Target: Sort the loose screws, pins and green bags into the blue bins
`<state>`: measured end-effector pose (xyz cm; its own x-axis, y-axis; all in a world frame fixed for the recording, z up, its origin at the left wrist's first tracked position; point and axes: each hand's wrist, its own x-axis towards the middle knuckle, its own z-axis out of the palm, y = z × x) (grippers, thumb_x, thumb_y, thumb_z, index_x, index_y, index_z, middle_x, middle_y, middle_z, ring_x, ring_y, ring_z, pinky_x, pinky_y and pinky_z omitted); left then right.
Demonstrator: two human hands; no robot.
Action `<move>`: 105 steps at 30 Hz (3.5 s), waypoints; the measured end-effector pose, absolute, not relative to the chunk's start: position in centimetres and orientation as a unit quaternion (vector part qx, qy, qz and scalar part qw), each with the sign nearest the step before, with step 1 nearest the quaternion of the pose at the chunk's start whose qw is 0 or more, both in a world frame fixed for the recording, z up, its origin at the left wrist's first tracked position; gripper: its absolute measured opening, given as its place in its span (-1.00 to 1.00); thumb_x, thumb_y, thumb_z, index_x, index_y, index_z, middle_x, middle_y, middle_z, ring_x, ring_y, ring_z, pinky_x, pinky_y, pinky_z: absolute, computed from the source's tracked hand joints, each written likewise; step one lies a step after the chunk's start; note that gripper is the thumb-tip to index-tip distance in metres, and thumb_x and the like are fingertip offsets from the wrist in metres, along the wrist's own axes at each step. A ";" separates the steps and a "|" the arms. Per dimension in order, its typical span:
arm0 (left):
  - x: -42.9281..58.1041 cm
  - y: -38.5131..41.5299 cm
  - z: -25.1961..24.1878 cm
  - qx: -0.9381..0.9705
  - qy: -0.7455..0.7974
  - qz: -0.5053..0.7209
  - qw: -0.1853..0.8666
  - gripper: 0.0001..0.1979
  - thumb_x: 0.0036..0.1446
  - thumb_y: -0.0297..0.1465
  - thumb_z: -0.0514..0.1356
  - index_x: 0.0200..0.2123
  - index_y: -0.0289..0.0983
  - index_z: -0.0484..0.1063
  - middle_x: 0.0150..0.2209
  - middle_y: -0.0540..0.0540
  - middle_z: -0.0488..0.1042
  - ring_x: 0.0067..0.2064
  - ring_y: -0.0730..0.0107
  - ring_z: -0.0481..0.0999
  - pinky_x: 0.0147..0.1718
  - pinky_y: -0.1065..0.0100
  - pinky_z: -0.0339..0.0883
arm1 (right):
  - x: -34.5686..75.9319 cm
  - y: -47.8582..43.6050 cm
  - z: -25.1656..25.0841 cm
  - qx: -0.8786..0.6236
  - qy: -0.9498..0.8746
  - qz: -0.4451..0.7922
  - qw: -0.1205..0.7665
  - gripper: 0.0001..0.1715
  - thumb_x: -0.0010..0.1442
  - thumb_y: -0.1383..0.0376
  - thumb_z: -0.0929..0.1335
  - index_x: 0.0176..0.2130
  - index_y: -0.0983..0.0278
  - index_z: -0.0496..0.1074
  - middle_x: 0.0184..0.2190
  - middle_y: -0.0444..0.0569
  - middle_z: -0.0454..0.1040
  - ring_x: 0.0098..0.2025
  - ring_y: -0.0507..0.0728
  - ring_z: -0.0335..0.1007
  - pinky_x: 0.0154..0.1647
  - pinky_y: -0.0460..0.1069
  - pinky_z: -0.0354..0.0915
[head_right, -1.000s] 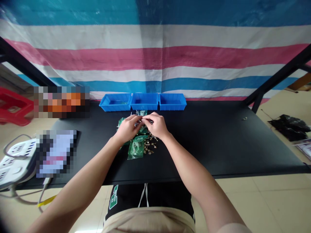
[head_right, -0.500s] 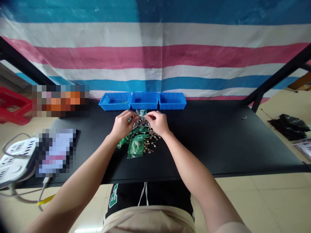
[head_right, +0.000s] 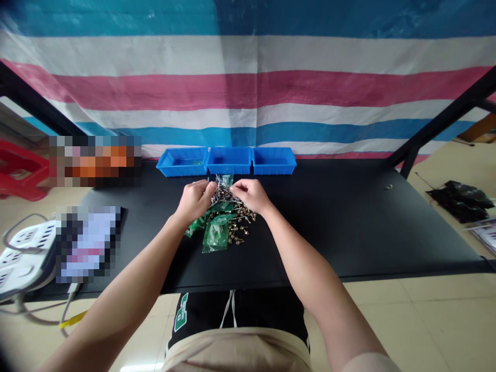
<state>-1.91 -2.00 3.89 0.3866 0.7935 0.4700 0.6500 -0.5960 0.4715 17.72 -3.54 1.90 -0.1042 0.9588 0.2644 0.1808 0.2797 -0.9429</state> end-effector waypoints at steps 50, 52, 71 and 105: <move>-2.4 -1.3 3.5 0.845 0.513 0.150 0.013 -0.72 0.22 -0.24 0.09 -0.23 -0.29 0.51 -0.30 -0.20 0.51 -0.22 0.14 0.50 -0.27 0.25 0.31 | 21.6 -0.6 -0.6 -0.582 -0.473 0.237 0.618 -0.75 0.11 0.18 0.37 -0.26 0.29 0.52 -0.66 -0.21 0.39 -0.59 0.00 0.29 -0.51 -0.11 0.19; -2.4 -1.3 3.5 0.852 0.507 0.128 0.027 -0.74 0.21 -0.24 0.10 -0.25 -0.27 0.51 -0.30 -0.17 0.51 -0.27 0.21 0.51 -0.33 0.30 0.29 | 20.8 -1.3 -0.4 -0.586 -0.568 0.176 0.550 -0.78 0.15 0.19 0.35 -0.31 0.27 0.53 -0.61 -0.16 0.43 -0.54 0.03 0.33 -0.40 -0.07 0.25; -2.3 -1.6 3.8 0.851 0.506 0.129 0.060 -0.82 0.11 -0.36 0.10 -0.34 -0.24 0.51 -0.32 -0.13 0.54 -0.34 0.24 0.51 -0.40 0.33 0.26 | 17.6 -3.9 1.2 -0.539 -0.804 0.092 0.235 -0.73 0.22 0.23 0.39 -0.10 0.29 0.54 -0.23 0.04 0.50 -0.16 0.16 0.38 -0.17 0.01 0.29; -0.5 -3.1 2.5 0.864 0.366 0.311 0.147 -0.67 0.23 -0.43 0.10 0.06 -0.25 0.40 -0.28 -0.09 0.61 -0.32 0.32 0.61 -0.28 0.36 0.42 | 15.9 -4.7 1.2 -0.465 -0.677 0.155 0.549 -0.63 0.13 0.01 0.43 -0.17 0.20 0.48 -0.45 -0.09 0.61 -0.47 0.09 0.50 -0.36 -0.04 0.42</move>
